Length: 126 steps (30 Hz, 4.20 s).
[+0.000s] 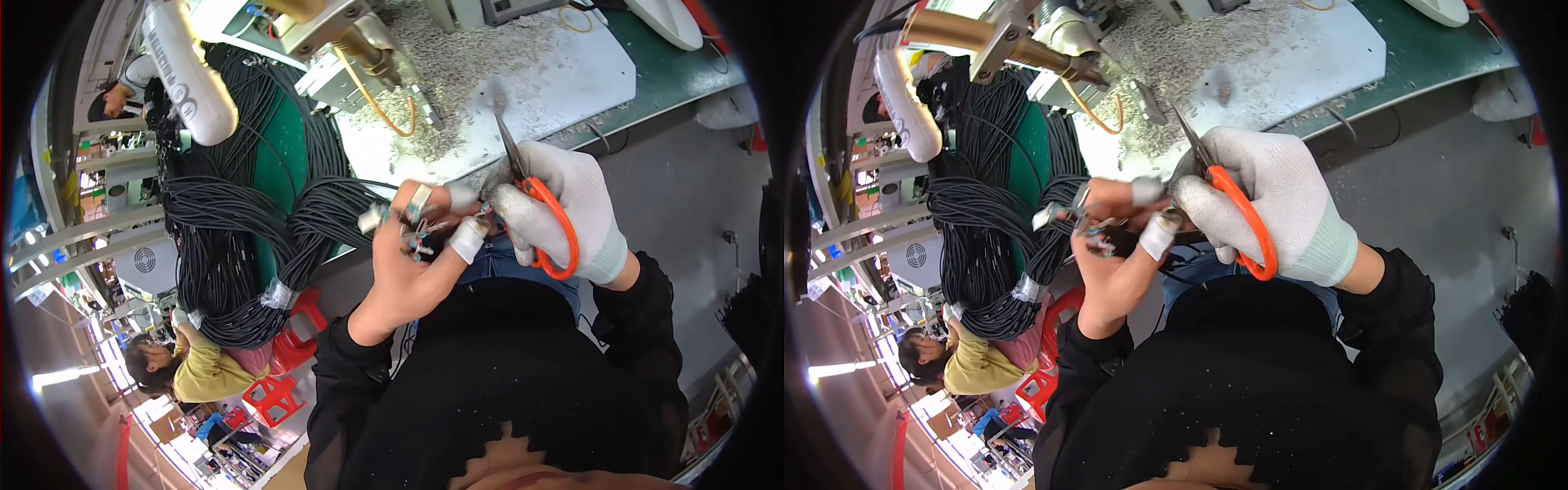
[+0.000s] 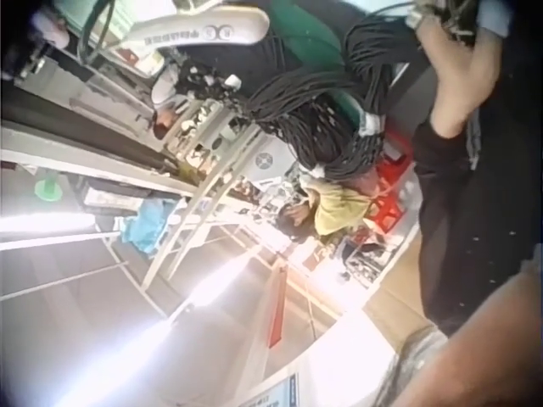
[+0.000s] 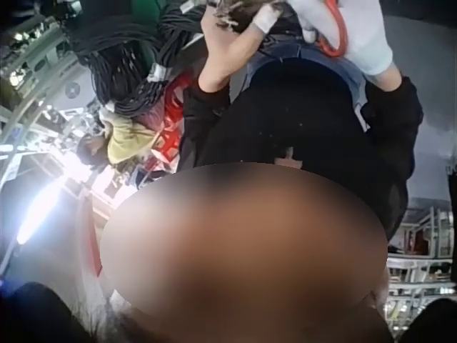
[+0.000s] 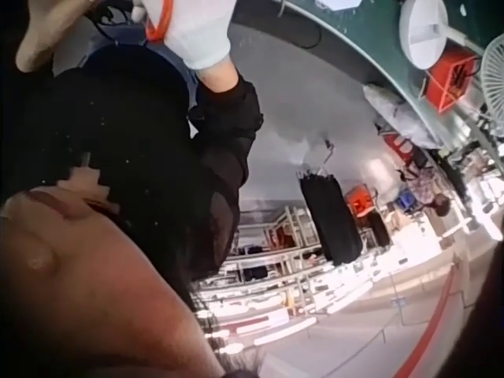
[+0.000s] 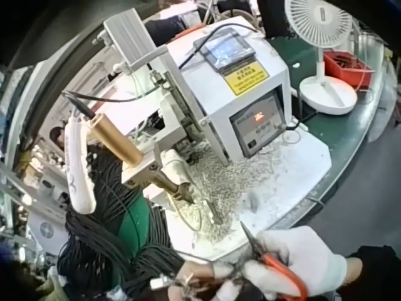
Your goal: Manually process electrical cables by cutting and stripping insulation at an assembly station.
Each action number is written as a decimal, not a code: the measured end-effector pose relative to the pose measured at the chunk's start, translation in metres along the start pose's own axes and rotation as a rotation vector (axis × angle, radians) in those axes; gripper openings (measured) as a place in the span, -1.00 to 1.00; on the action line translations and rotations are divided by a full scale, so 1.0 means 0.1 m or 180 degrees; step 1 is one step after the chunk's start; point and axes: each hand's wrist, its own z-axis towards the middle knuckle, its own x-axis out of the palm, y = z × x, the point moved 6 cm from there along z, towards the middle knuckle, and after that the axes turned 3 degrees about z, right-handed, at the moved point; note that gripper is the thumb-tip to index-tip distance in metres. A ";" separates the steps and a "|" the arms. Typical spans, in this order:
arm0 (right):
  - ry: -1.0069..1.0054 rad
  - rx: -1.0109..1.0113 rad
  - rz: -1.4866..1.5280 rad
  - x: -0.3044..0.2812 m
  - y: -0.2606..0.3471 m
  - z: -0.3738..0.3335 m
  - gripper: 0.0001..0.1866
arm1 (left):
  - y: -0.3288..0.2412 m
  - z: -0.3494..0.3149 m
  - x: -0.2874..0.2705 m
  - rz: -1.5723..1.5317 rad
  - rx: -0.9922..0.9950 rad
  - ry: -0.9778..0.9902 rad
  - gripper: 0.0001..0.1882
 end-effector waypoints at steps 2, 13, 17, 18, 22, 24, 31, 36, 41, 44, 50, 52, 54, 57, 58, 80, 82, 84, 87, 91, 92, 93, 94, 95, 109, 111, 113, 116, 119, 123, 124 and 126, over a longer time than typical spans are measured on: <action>-0.0042 -0.0017 0.0297 -0.03 -0.03 -0.05 -0.85 | -0.07 0.00 0.02 0.0453 0.0470 -0.0187 -0.71; 0.1033 0.0362 0.0554 -0.09 -0.41 -0.13 -0.86 | -0.01 -0.05 0.23 0.1567 0.1488 0.1258 -0.63; -0.0026 -0.1868 -0.1398 -0.08 -0.09 -0.15 -0.88 | 0.24 -0.04 0.10 -0.1688 -0.1459 0.0070 -0.73; -0.0134 -0.2101 -0.1564 -0.06 -0.06 -0.15 -0.86 | 0.20 -0.03 0.09 -0.1676 -0.1459 0.0037 -0.73; -0.0384 -0.2358 -0.2015 -0.02 -0.01 -0.17 -0.79 | 0.14 -0.01 0.02 -0.0742 -0.1428 -0.0053 -0.83; -0.0440 -0.2381 -0.2172 -0.03 0.06 -0.18 -0.77 | 0.17 0.02 -0.03 -0.0487 -0.1296 -0.0223 -0.85; -0.0259 -0.2047 -0.4405 -0.03 0.14 -0.25 -0.69 | 0.14 0.06 0.02 0.0400 -0.1056 -0.0459 -0.86; -0.0043 -0.2042 -0.4800 -0.07 0.11 -0.25 -0.69 | 0.12 0.11 0.04 0.0563 -0.0904 -0.0618 -0.83; 0.0307 -0.1754 -0.3046 -0.14 0.05 -0.21 -0.75 | 0.18 0.09 0.00 0.0013 -0.1085 -0.0845 -0.78; 0.0292 -0.1677 -0.1821 -0.09 -0.07 -0.21 -0.81 | 0.11 0.13 0.03 0.0186 -0.0798 -0.0905 -0.86; -0.0615 -0.1857 -0.1913 0.01 -0.10 -0.19 -0.79 | 0.08 0.12 0.01 0.0415 -0.0726 -0.1011 -0.90; -0.0918 -0.2043 -0.2190 0.01 -0.06 -0.21 -0.82 | 0.13 0.10 0.01 0.0599 -0.0573 -0.1061 -0.89; -0.0881 -0.1968 -0.2423 0.01 -0.08 -0.19 -0.86 | 0.16 0.09 0.01 0.0685 -0.0503 -0.1077 -0.89; -0.0446 -0.1371 -0.2006 -0.02 -0.20 -0.10 -0.89 | 0.22 0.10 -0.03 0.0565 -0.0575 -0.1027 -0.89; -0.0048 -0.0820 -0.1464 -0.02 -0.31 -0.06 -0.90 | 0.24 0.11 -0.05 0.0559 -0.0589 -0.1030 -0.89; 0.0950 -0.0091 -0.0409 -0.11 -0.20 1.33 -0.68 | 0.68 0.90 -0.80 -0.0544 -0.1364 -0.0166 -0.89; 0.1106 -0.0010 -0.0260 -0.10 -0.20 1.35 -0.68 | 0.65 0.92 -0.80 -0.0251 -0.1367 -0.0072 -0.88; 0.1145 0.0054 -0.0290 -0.11 -0.19 1.37 -0.68 | 0.59 0.93 -0.79 0.0076 -0.1165 -0.0183 -0.84; 0.1215 0.0148 -0.0369 -0.10 -0.20 1.39 -0.69 | 0.53 0.95 -0.75 0.0265 -0.0991 -0.0290 -0.79; 0.1173 0.0172 -0.0381 -0.13 -0.21 1.42 -0.63 | 0.51 0.94 -0.72 0.0402 -0.0833 -0.0482 -0.71; 0.1217 0.0205 -0.0306 -0.12 -0.24 1.42 -0.65 | 0.53 0.91 -0.74 0.0477 -0.0857 -0.0578 -0.70; 0.1261 0.0237 -0.0230 -0.12 -0.28 1.42 -0.68 | 0.54 0.89 -0.76 0.0554 -0.0882 -0.0675 -0.68; 0.1307 0.0270 -0.0151 -0.12 -0.31 1.42 -0.70 | 0.55 0.88 -0.77 0.0564 -0.0881 -0.0661 -0.68; 0.1299 0.0264 -0.0138 -0.12 -0.34 1.42 -0.70 | 0.55 0.86 -0.79 0.0777 -0.0921 -0.0616 -0.68; 0.1336 0.0058 -0.0067 -0.11 -0.31 1.44 -0.70 | 0.54 0.89 -0.76 0.0776 -0.1115 -0.0534 -0.76; 0.1317 0.0010 -0.0097 -0.11 -0.27 1.40 -0.70 | 0.60 0.88 -0.80 0.0380 -0.1093 -0.0353 -0.79; 0.1109 -0.0054 -0.0461 -0.13 -0.21 1.32 -0.73 | 0.65 0.85 -0.79 -0.0414 -0.1069 -0.0003 -0.84; 0.0885 -0.0658 -0.1102 -0.22 -0.07 1.05 -0.73 | 0.52 0.65 -0.78 -0.0324 -0.0485 -0.0976 -0.86; 0.0083 -0.1890 -0.2613 -0.59 -0.02 0.60 -0.72 | 0.34 0.34 -0.74 -0.0968 -0.0385 -0.1099 -0.83; -0.0248 -0.1312 -0.2030 -0.50 0.38 0.31 -0.79 | 0.18 0.12 -0.19 -0.1566 -0.1256 0.0345 -0.83; -0.0305 -0.1290 -0.2062 -0.41 0.42 0.27 -0.79 | 0.14 0.14 -0.12 -0.1596 -0.1252 0.0407 -0.83; 0.0473 -0.1815 -0.1728 -0.09 0.50 0.20 -0.80 | 0.02 0.15 0.07 -0.0632 -0.1156 0.1208 -0.85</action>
